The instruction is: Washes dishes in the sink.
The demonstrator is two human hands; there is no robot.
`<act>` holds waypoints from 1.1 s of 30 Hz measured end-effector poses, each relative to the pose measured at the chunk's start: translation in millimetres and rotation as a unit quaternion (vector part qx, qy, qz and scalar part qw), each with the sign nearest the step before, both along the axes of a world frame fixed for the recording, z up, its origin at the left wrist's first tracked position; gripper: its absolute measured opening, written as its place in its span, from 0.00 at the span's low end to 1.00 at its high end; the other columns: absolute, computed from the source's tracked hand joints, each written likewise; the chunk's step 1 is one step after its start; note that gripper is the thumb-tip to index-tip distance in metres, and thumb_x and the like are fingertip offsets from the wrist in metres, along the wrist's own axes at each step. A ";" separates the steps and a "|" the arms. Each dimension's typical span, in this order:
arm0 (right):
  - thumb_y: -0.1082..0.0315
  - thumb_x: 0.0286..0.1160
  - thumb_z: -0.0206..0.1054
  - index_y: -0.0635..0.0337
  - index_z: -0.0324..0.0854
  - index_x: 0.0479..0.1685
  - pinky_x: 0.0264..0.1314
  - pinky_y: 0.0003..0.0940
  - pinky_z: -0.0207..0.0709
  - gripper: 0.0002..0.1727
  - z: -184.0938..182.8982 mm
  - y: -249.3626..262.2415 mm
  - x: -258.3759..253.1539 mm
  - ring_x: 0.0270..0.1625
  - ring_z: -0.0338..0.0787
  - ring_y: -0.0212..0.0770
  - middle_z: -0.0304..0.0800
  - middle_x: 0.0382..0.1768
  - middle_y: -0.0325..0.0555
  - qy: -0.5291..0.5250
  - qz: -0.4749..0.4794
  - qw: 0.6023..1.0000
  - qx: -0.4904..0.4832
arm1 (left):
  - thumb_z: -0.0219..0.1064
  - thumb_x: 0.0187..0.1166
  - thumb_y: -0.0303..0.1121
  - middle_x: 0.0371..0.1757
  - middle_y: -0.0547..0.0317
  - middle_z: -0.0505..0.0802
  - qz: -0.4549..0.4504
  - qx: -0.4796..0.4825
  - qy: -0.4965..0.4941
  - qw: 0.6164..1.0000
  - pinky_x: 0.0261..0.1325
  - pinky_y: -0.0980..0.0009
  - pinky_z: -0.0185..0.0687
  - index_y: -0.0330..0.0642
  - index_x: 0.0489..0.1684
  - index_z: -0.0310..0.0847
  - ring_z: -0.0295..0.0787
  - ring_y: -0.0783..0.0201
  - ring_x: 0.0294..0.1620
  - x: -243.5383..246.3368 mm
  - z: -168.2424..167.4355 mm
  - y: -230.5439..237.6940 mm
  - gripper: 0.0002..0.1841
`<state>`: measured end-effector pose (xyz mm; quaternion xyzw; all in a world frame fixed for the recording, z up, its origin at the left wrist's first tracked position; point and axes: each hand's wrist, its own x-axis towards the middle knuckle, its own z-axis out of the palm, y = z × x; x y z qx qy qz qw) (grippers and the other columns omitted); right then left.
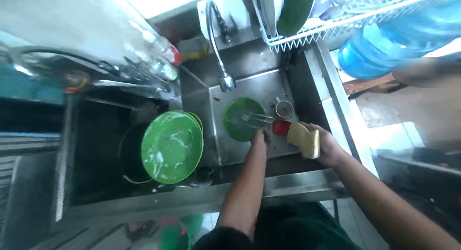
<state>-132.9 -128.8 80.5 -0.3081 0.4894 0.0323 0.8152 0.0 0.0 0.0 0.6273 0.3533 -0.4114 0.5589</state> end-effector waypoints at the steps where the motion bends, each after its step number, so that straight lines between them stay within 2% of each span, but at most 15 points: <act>1: 0.48 0.96 0.33 0.51 0.70 0.78 0.47 0.39 0.85 0.29 -1.6 2.0 8.1 0.49 0.90 0.39 0.88 0.53 0.45 -0.002 0.002 1.000 0.003 | 0.55 0.90 0.34 0.31 0.56 0.82 -0.026 0.005 -0.010 1.000 0.29 0.73 0.75 0.36 0.45 0.78 0.75 0.66 0.25 -6.6 14.1 8.0 0.11; 4: 0.44 0.95 0.35 0.52 0.75 0.69 0.44 0.39 0.84 0.29 -9.2 15.2 35.1 0.45 0.89 0.39 0.88 0.47 0.45 -0.001 0.021 1.000 -0.001 | 0.55 0.91 0.31 0.35 0.54 0.87 -0.148 -0.025 -0.063 0.987 0.31 0.73 0.80 0.33 0.58 0.77 0.82 0.67 0.27 -27.6 55.4 34.4 0.11; 5: 0.43 0.95 0.35 0.53 0.74 0.69 0.45 0.39 0.84 0.30 -11.6 21.1 43.2 0.45 0.89 0.40 0.88 0.47 0.45 -0.018 0.032 0.999 0.002 | 0.55 0.92 0.31 0.35 0.54 0.88 -0.189 -0.037 -0.087 0.977 0.32 0.73 0.83 0.31 0.62 0.77 0.84 0.68 0.27 -33.4 67.0 42.3 0.13; 6: 0.43 0.95 0.34 0.53 0.74 0.71 0.46 0.39 0.84 0.31 -13.8 27.8 50.4 0.45 0.89 0.39 0.87 0.47 0.45 -0.047 0.043 0.998 0.007 | 0.56 0.91 0.30 0.34 0.54 0.89 -0.220 -0.046 -0.116 0.967 0.32 0.74 0.84 0.29 0.62 0.77 0.86 0.68 0.26 -38.4 74.8 49.7 0.13; 9: 0.46 0.95 0.30 0.57 0.75 0.62 0.46 0.38 0.85 0.31 -13.6 51.1 64.3 0.42 0.89 0.38 0.88 0.41 0.44 -0.131 0.052 0.989 0.040 | 0.56 0.90 0.27 0.31 0.56 0.89 -0.276 -0.050 -0.200 0.939 0.33 0.74 0.86 0.27 0.53 0.80 0.86 0.70 0.25 -43.2 80.8 70.5 0.11; 12: 0.59 0.88 0.27 0.57 0.74 0.54 0.53 0.41 0.85 0.26 -19.7 65.7 57.9 0.47 0.90 0.37 0.89 0.42 0.42 -0.198 0.063 0.975 0.073 | 0.56 0.90 0.26 0.30 0.58 0.88 -0.302 -0.014 -0.232 0.925 0.35 0.74 0.86 0.27 0.54 0.81 0.86 0.71 0.26 -36.4 84.3 88.7 0.11; 13: 0.64 0.86 0.30 0.57 0.73 0.55 0.55 0.40 0.84 0.23 -24.0 67.8 53.2 0.48 0.89 0.37 0.88 0.44 0.42 -0.203 0.084 0.973 0.073 | 0.56 0.89 0.26 0.30 0.58 0.88 -0.309 -0.009 -0.237 0.921 0.35 0.75 0.86 0.26 0.54 0.81 0.86 0.72 0.26 -34.7 85.2 94.2 0.11; 15: 0.71 0.88 0.41 0.64 0.70 0.71 0.62 0.36 0.83 0.20 -32.0 70.8 44.8 0.54 0.89 0.36 0.87 0.53 0.45 -0.230 0.152 0.961 0.027 | 0.56 0.88 0.24 0.30 0.57 0.88 -0.324 -0.010 -0.245 0.914 0.36 0.75 0.85 0.25 0.55 0.81 0.85 0.72 0.27 -33.2 85.3 104.0 0.11; 16: 0.71 0.90 0.47 0.68 0.69 0.74 0.65 0.35 0.83 0.20 -34.1 72.5 43.8 0.55 0.89 0.35 0.87 0.56 0.46 -0.245 0.193 0.950 -0.026 | 0.57 0.87 0.23 0.30 0.58 0.88 -0.330 -0.014 -0.253 0.909 0.36 0.75 0.85 0.25 0.54 0.81 0.85 0.72 0.26 -33.2 83.6 107.6 0.11; 18: 0.66 0.89 0.56 0.71 0.77 0.66 0.62 0.33 0.85 0.18 -29.9 79.5 48.0 0.51 0.90 0.33 0.89 0.52 0.47 -0.225 0.257 0.928 -0.151 | 0.58 0.85 0.22 0.29 0.59 0.88 -0.353 -0.010 -0.265 0.897 0.36 0.74 0.86 0.26 0.50 0.83 0.85 0.73 0.26 -34.6 82.1 111.6 0.09; 20: 0.65 0.90 0.59 0.71 0.80 0.61 0.54 0.33 0.84 0.16 -21.4 87.9 59.0 0.44 0.89 0.34 0.89 0.46 0.50 -0.163 0.253 0.931 -0.205 | 0.59 0.86 0.24 0.28 0.59 0.88 -0.369 -0.014 -0.283 0.885 0.36 0.75 0.85 0.26 0.45 0.84 0.85 0.73 0.26 -38.9 85.2 113.4 0.09; 23: 0.61 0.92 0.56 0.69 0.80 0.58 0.43 0.31 0.81 0.17 -14.9 87.5 78.8 0.35 0.83 0.32 0.85 0.38 0.46 -0.066 0.156 0.960 -0.223 | 0.58 0.87 0.24 0.27 0.60 0.88 -0.373 -0.049 -0.310 0.873 0.35 0.78 0.84 0.25 0.46 0.85 0.84 0.75 0.25 -42.9 96.7 118.4 0.10; 25: 0.57 0.93 0.55 0.67 0.78 0.60 0.42 0.32 0.80 0.19 -20.4 84.9 84.3 0.35 0.81 0.34 0.82 0.39 0.46 -0.035 0.126 0.965 -0.228 | 0.58 0.87 0.24 0.26 0.61 0.88 -0.372 -0.057 -0.305 0.875 0.33 0.79 0.83 0.26 0.45 0.85 0.84 0.76 0.24 -43.2 101.8 121.7 0.10; 30: 0.63 0.89 0.61 0.71 0.81 0.57 0.52 0.37 0.83 0.17 1.0 118.1 80.5 0.42 0.87 0.38 0.87 0.43 0.53 -0.069 0.221 0.943 -0.238 | 0.60 0.85 0.24 0.26 0.60 0.89 -0.350 -0.033 -0.285 0.892 0.34 0.75 0.84 0.28 0.40 0.85 0.84 0.74 0.24 -25.5 96.7 128.3 0.09; 33: 0.60 0.91 0.59 0.69 0.80 0.54 0.43 0.33 0.79 0.17 -10.8 105.7 88.9 0.34 0.81 0.34 0.82 0.37 0.46 -0.020 0.169 0.952 -0.255 | 0.59 0.88 0.25 0.26 0.61 0.87 -0.380 -0.059 -0.254 0.887 0.33 0.78 0.82 0.27 0.46 0.85 0.83 0.75 0.24 -25.6 110.9 137.2 0.10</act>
